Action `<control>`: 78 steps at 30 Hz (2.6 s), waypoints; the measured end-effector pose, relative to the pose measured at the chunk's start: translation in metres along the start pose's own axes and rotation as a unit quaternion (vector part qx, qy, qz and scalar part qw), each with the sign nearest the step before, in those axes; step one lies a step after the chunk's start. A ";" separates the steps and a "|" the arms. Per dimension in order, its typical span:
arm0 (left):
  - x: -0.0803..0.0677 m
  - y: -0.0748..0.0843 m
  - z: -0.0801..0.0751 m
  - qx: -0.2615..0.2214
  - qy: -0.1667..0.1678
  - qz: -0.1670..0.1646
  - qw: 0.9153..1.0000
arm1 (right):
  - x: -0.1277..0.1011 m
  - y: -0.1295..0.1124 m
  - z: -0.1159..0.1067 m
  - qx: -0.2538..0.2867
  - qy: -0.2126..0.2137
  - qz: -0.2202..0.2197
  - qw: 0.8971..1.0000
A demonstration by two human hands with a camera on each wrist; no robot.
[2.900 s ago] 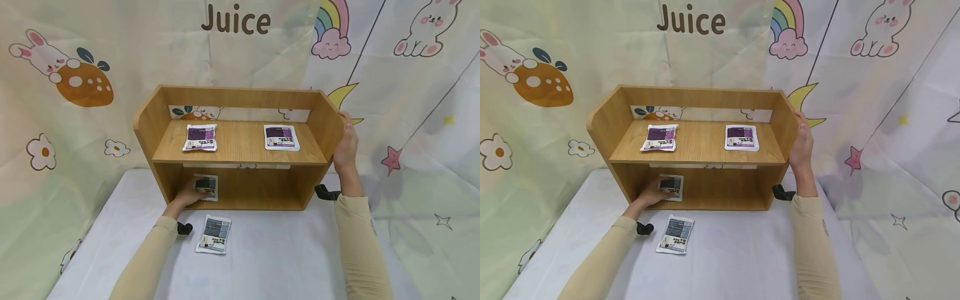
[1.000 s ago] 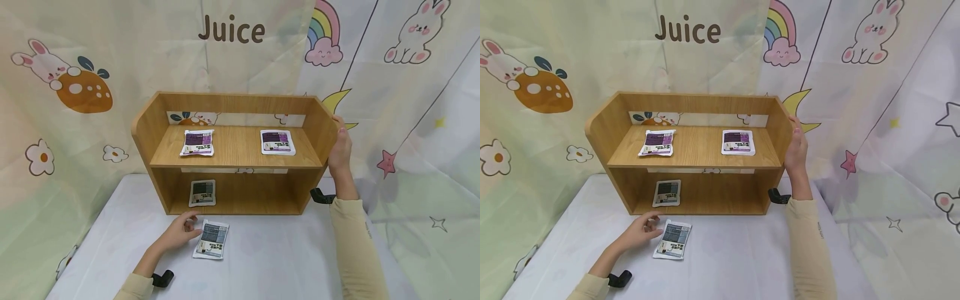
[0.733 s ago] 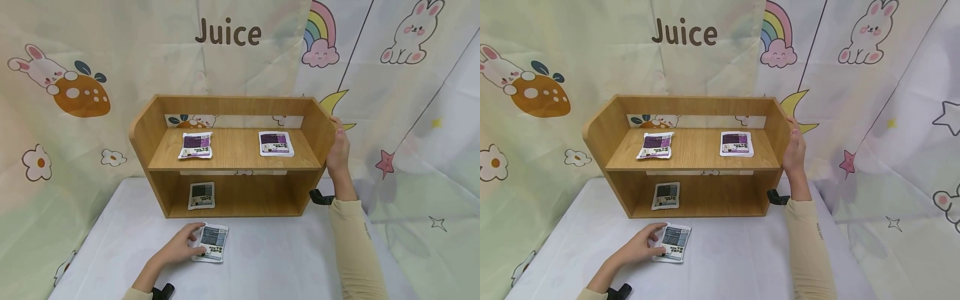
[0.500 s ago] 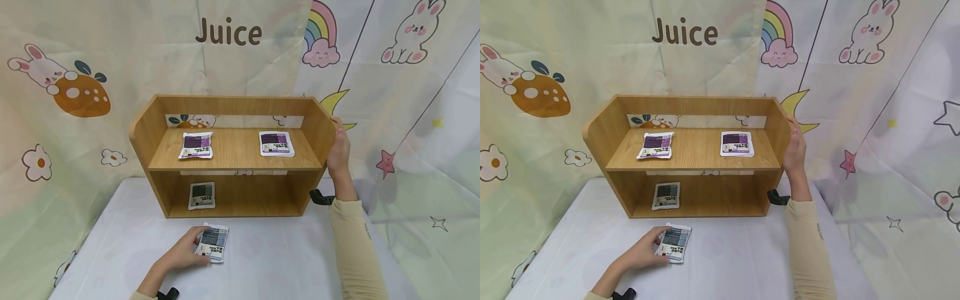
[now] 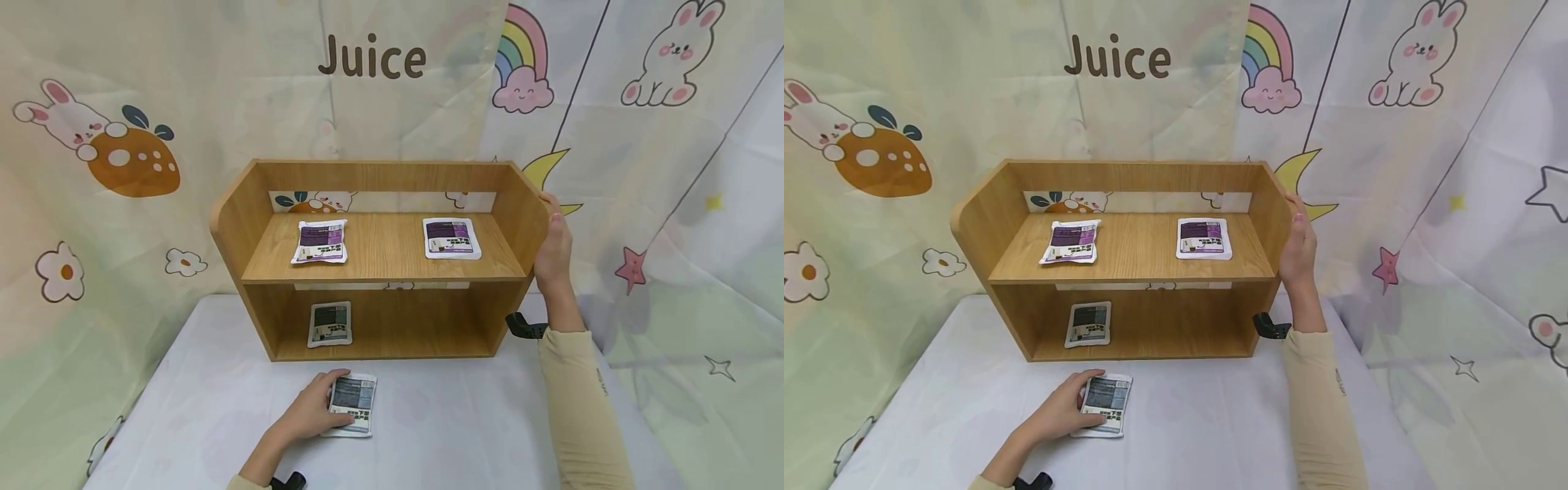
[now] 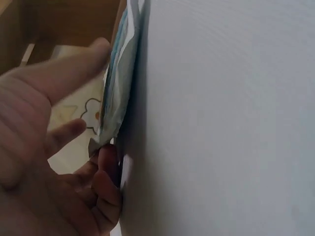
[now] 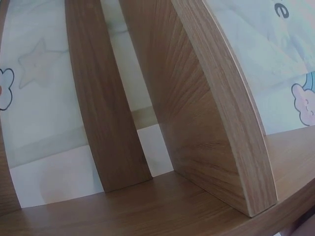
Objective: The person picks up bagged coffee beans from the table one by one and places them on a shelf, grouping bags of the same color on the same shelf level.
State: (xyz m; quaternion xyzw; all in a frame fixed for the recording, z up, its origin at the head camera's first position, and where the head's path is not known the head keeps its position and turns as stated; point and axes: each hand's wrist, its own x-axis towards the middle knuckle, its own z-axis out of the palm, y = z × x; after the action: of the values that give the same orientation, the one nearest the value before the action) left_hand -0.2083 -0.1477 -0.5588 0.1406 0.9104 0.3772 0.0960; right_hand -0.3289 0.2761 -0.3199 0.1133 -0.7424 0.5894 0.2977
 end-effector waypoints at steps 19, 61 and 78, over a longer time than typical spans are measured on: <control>0.011 0.006 0.006 -0.120 -0.056 0.035 0.991 | -0.004 0.000 0.001 -0.007 0.005 -0.021 1.000; 0.144 0.070 0.055 -0.182 0.034 0.081 0.979 | -0.012 -0.012 0.000 -0.006 -0.006 -0.013 1.000; 0.185 0.088 0.069 -0.207 0.012 0.065 0.976 | -0.016 -0.029 0.005 0.003 -0.007 -0.040 0.999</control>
State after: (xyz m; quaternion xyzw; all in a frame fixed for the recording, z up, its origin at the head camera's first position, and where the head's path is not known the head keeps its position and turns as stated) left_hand -0.3468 0.0183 -0.5568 0.1716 0.8027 0.5645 0.0876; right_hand -0.3030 0.2609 -0.3062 0.1479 -0.7377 0.5782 0.3156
